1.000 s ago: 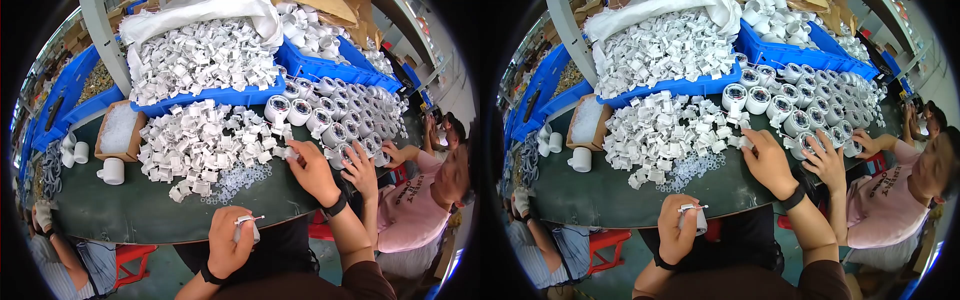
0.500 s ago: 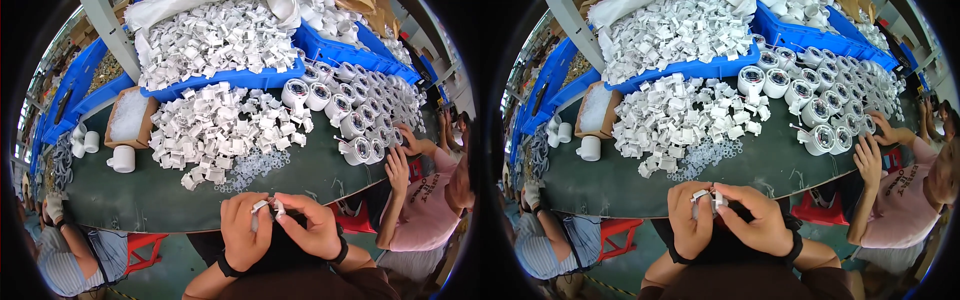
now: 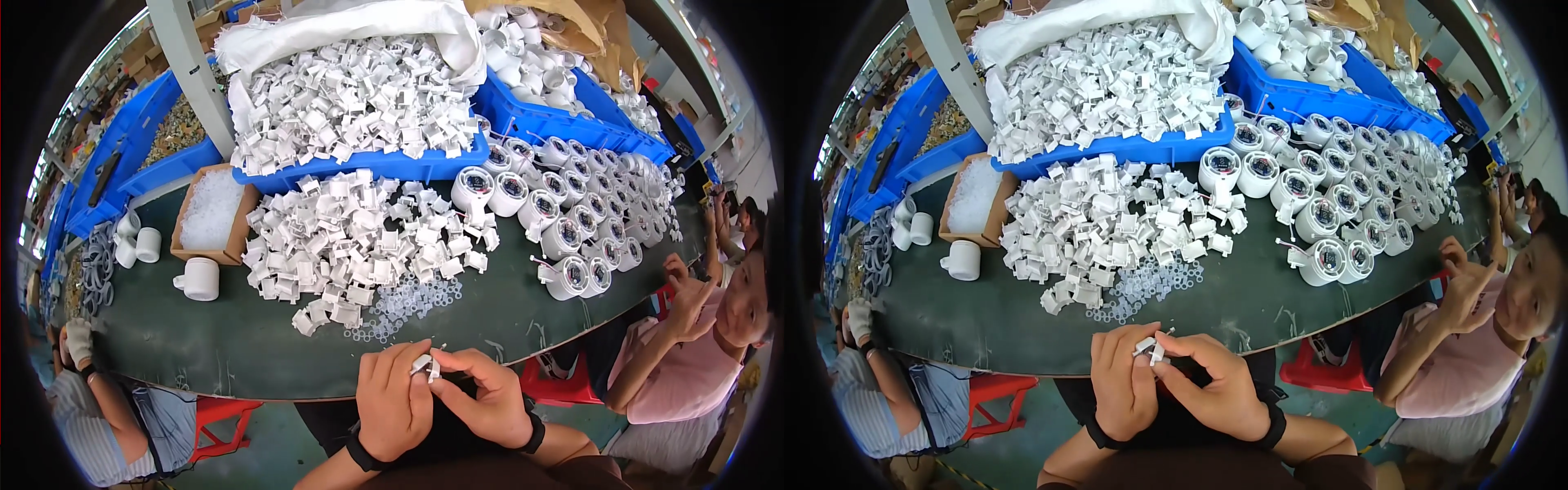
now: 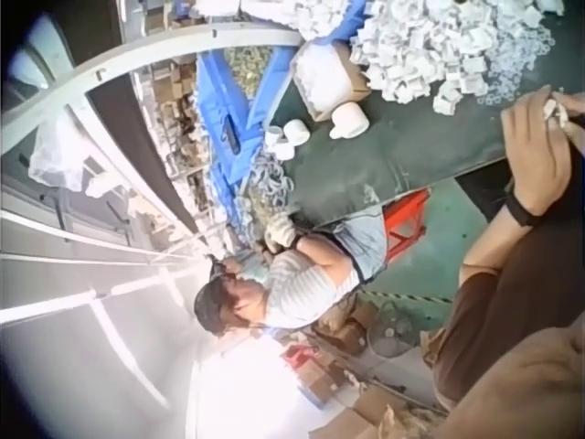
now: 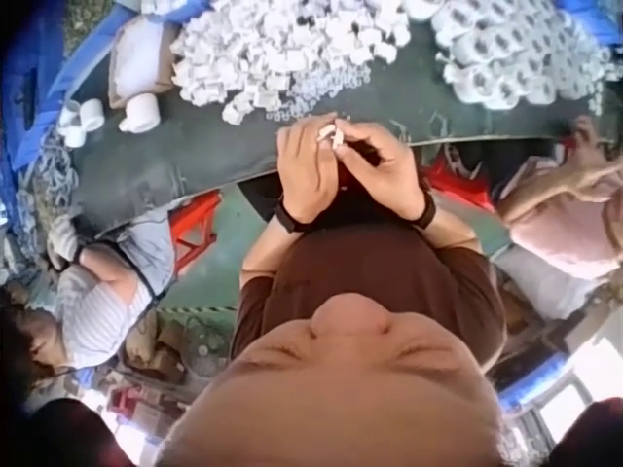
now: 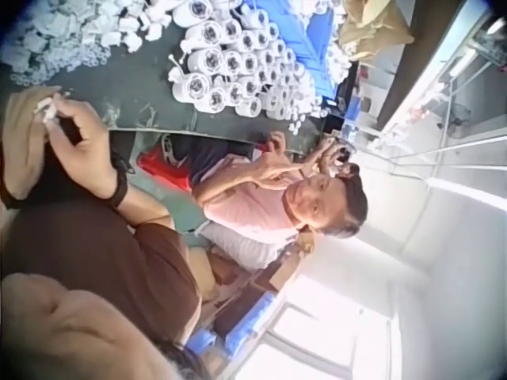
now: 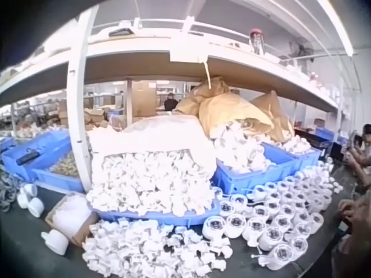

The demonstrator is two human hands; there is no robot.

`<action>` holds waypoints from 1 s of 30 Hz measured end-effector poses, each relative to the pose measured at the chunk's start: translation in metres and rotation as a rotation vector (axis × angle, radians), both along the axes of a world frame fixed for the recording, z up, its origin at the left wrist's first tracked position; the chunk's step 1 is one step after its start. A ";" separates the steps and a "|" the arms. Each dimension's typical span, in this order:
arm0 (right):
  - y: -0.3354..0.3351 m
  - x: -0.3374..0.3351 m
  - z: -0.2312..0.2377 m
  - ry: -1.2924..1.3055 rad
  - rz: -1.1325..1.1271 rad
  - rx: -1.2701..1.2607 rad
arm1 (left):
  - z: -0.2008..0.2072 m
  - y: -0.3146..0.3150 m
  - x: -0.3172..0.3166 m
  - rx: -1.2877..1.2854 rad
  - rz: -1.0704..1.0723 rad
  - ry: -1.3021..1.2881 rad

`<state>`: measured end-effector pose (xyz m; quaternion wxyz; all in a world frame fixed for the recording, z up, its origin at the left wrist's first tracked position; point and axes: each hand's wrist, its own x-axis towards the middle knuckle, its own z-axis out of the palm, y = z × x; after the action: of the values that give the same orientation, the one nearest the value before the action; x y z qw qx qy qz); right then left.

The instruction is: Assembling small plastic parts at a manufacturing workbench.

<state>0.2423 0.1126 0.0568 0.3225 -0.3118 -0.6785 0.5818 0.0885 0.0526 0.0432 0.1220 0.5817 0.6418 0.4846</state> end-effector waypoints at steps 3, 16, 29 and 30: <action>-0.004 -0.001 -0.002 -0.015 -0.024 -0.009 | -0.004 0.000 0.001 0.022 -0.013 0.005; -0.004 -0.010 -0.013 0.044 -0.173 0.277 | -0.012 0.004 -0.001 0.077 -0.028 0.045; 0.072 0.000 -0.005 -0.322 -0.197 0.565 | -0.003 0.002 -0.014 0.075 -0.100 0.105; 0.079 0.000 -0.007 -0.432 -0.306 0.679 | 0.000 0.003 -0.014 0.080 -0.108 0.106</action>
<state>0.2418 0.1920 0.0499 0.3397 -0.3998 -0.8293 0.1923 0.0743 0.0561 0.0431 0.0905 0.6445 0.5953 0.4712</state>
